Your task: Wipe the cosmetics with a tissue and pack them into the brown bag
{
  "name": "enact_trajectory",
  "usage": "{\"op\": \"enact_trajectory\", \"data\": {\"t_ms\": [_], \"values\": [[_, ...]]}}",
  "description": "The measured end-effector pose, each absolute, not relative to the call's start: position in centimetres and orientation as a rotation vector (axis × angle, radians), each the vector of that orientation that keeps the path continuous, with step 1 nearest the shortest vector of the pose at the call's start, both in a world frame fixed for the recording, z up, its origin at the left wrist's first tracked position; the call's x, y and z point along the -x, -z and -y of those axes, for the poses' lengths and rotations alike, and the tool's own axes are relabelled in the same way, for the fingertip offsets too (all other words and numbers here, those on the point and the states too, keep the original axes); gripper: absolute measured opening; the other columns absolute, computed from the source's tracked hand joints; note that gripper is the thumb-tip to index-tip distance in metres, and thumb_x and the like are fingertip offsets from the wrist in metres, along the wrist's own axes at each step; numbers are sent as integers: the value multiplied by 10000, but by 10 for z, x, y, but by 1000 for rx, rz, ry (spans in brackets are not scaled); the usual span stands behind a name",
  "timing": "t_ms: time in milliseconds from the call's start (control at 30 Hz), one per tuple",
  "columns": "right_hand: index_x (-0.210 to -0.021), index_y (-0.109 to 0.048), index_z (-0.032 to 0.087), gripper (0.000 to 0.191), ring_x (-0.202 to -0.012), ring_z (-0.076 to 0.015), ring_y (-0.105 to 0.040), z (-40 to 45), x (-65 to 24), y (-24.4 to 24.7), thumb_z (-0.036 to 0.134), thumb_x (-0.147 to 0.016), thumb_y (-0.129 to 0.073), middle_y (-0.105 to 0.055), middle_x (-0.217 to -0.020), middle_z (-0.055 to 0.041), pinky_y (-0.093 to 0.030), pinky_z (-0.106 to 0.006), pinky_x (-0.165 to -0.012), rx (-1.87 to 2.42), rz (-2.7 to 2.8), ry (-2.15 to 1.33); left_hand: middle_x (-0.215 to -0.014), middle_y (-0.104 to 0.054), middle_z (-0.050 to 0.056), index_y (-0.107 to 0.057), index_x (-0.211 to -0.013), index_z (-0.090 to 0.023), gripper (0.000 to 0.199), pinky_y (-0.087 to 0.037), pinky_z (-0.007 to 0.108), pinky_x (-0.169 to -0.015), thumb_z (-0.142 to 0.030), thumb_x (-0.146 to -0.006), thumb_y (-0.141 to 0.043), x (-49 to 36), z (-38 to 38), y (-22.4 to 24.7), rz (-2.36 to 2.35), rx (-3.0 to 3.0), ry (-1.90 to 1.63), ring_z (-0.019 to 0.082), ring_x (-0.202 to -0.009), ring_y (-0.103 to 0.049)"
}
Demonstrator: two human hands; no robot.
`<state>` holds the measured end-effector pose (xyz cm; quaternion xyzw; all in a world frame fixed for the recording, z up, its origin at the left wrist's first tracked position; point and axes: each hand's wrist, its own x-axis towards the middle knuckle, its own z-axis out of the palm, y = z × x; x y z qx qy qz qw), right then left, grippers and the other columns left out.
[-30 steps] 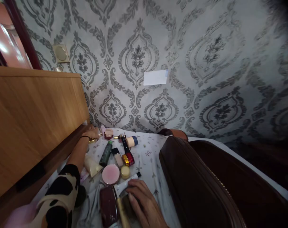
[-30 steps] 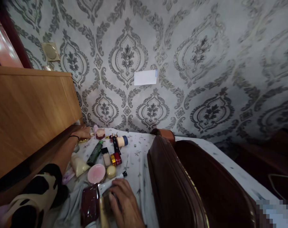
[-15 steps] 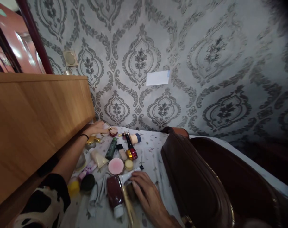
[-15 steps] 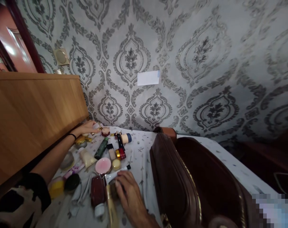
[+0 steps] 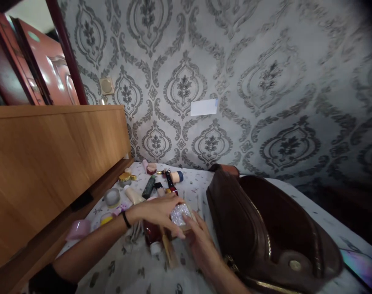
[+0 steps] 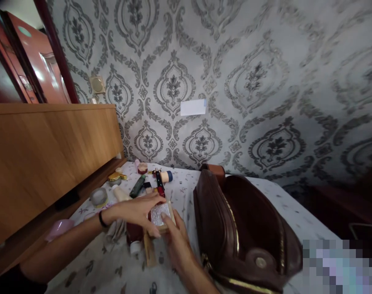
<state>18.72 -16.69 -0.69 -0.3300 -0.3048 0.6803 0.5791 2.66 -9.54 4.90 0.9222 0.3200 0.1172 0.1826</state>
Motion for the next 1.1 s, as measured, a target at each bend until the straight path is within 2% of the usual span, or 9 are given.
{"op": "enact_trajectory", "data": {"t_ms": [67,100,200,267,433,633,933,1033,1100], "values": [[-952,-722,179,493,-869,-248,-699,177,-195,10,386,-542,-903,-768,-959,-63,-540,-327,-770,824,591,-1633,-1082,-672,7,-644,-1172,-260,523,-498,272,-826,-508,-730,-772,-14,62,-54,-913,-2580,-128,198,-960,-636],[-936,-726,183,485,-848,-244,-702,182,-200,13,377,-531,-909,-772,-939,-59,-541,-325,-757,855,536,-1642,-1071,-686,-13,-667,-1144,-274,436,-497,263,-855,-485,-772,-748,-7,41,-56,-1156,-2576,-162,184,-967,-643],[-987,-737,196,492,-865,-262,-716,196,-215,26,373,-559,-902,-779,-929,-61,-551,-353,-771,915,450,-1642,-1233,-630,98,-610,-1228,-170,390,-463,408,-999,-362,-891,-653,13,-22,-55,-1569,-2549,-294,253,-1138,-586],[-1022,-745,193,511,-912,-292,-720,201,-224,34,376,-569,-898,-782,-932,-78,-554,-386,-810,910,446,-1645,-1308,-581,110,-568,-1269,-174,385,-489,497,-975,-349,-929,-611,21,-55,-46,-1776,-2507,-348,263,-1151,-586],[-1006,-764,182,527,-1009,-330,-706,202,-236,49,392,-545,-910,-784,-954,-108,-533,-423,-899,892,414,-1675,-1272,-599,102,-573,-1256,-174,364,-547,460,-899,-346,-937,-607,28,-103,-12,-1974,-2454,-346,240,-1078,-625],[-998,-770,210,541,-1022,-336,-706,198,-235,65,431,-525,-913,-782,-1001,-106,-521,-440,-930,934,344,-1657,-1264,-605,100,-580,-1245,-174,354,-548,456,-897,-347,-937,-606,34,-132,5,-1875,-2521,-357,236,-1073,-627],[-1019,-777,217,607,-1162,-327,-636,198,-232,71,489,-497,-924,-744,-1150,-95,-490,-376,-952,1090,464,-1573,-1248,-612,98,-583,-1238,-174,346,-554,444,-883,-348,-940,-601,20,-135,17,-1997,-2442,-469,229,-1053,-633],[-1050,-763,218,624,-1162,-320,-635,196,-229,74,505,-517,-913,-748,-1131,-95,-488,-385,-956,1033,431,-1605,-1311,-574,107,-562,-1273,-182,375,-526,485,-930,-347,-938,-601,14,-126,15,-2056,-2444,-502,257,-1125,-601],[-1070,-750,212,620,-1113,-313,-662,195,-227,75,507,-546,-900,-762,-1071,-97,-497,-399,-942,988,402,-1634,-1391,-516,123,-534,-1325,-203,374,-469,503,-1010,-276,-959,-547,8,-119,13,-1996,-2521,-509,279,-1236,-527]]}}
